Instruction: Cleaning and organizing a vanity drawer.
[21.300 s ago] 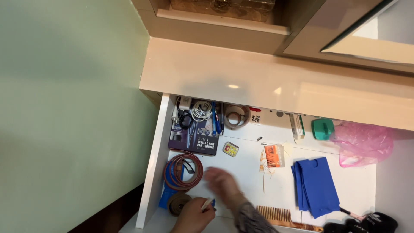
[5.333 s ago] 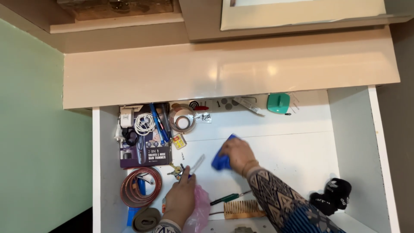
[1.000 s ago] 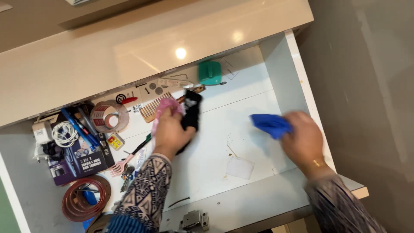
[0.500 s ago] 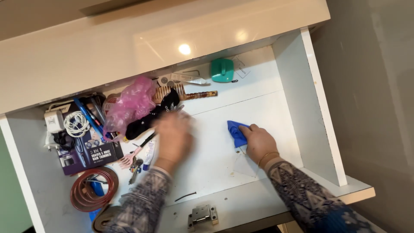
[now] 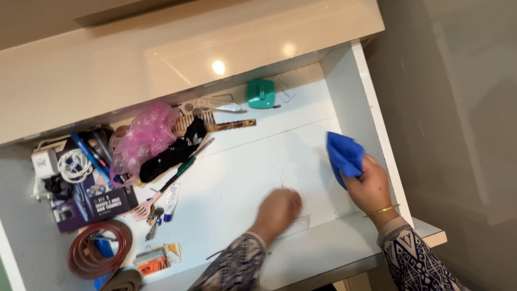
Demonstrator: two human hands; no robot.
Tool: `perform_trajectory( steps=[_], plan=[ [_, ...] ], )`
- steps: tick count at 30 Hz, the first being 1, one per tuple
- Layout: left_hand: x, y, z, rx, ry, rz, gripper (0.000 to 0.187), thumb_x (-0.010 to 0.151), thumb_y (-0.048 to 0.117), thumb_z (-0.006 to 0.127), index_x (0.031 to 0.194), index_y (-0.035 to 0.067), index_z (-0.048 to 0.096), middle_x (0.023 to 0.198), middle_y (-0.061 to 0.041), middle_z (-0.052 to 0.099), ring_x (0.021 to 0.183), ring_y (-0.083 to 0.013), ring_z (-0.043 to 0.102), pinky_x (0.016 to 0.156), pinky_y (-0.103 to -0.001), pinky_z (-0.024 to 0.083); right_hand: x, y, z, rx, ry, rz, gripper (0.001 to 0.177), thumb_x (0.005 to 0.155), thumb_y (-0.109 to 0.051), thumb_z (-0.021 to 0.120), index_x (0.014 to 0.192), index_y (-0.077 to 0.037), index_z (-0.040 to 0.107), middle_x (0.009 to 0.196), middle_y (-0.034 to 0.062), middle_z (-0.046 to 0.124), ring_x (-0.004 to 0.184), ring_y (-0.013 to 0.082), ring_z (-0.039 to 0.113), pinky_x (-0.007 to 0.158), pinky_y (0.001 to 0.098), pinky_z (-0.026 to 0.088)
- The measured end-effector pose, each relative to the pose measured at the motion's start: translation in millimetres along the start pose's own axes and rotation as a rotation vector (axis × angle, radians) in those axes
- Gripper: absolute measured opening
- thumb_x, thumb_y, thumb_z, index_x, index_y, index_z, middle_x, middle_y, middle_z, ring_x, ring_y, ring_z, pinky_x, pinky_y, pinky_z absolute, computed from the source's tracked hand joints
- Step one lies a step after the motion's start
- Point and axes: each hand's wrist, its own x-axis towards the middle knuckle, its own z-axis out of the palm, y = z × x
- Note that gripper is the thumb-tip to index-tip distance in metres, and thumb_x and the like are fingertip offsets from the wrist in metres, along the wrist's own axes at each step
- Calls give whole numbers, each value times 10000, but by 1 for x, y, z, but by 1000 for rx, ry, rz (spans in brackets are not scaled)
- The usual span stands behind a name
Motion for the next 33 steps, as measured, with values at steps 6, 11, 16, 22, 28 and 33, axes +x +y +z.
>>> perform_trajectory(
  steps=[6, 11, 16, 22, 28, 33],
  plan=[
    [-36, -3, -40, -210, 232, -130, 289, 806, 170, 778, 1063, 95, 668, 1118, -124, 651, 1079, -322, 605, 927, -433, 509, 15, -4, 17, 65, -111, -81, 237, 899, -114, 687, 1118, -27, 688, 1095, 103, 681, 966, 229, 668, 853, 325, 533],
    [-15, 27, -15, 114, -275, -233, 600, 833, 175, 817, 1322, 27, 503, 1238, -178, 594, 1108, -304, 603, 887, -412, 552, 32, -24, 47, 149, -175, -147, 269, 878, -130, 724, 1134, -49, 703, 1069, 78, 673, 958, 185, 658, 873, 310, 520],
    [3, 24, 43, 109, -261, -225, 432, 889, 78, 753, 1269, -35, 582, 1118, -202, 732, 1039, -310, 694, 841, -372, 595, 34, -53, 46, 146, -257, 27, 281, 901, -147, 724, 1163, -49, 695, 1019, 70, 695, 870, 158, 639, 790, 304, 544],
    [-15, 13, 30, 140, 82, -118, 261, 737, 86, 741, 985, 30, 685, 1110, -158, 661, 1046, -306, 637, 824, -393, 557, 42, -45, 62, 272, -442, -23, 369, 886, -117, 721, 1244, -45, 671, 1068, 34, 719, 938, 108, 645, 871, 289, 547],
    [-68, -26, -32, -579, 145, -166, 221, 891, 42, 533, 1100, 20, 602, 922, -180, 681, 843, -321, 658, 805, -443, 533, 43, -36, 75, 325, -439, 72, 328, 894, -117, 716, 1210, -45, 668, 1062, 31, 721, 934, 114, 663, 862, 285, 552],
    [-123, -118, -46, -445, 136, -214, 206, 909, 111, 561, 1091, 46, 634, 887, -150, 679, 788, -299, 664, 775, -438, 533, 32, -31, 82, 345, -427, 137, 314, 900, -119, 710, 1203, -44, 673, 1056, 35, 726, 931, 120, 671, 864, 291, 560]
  ],
)
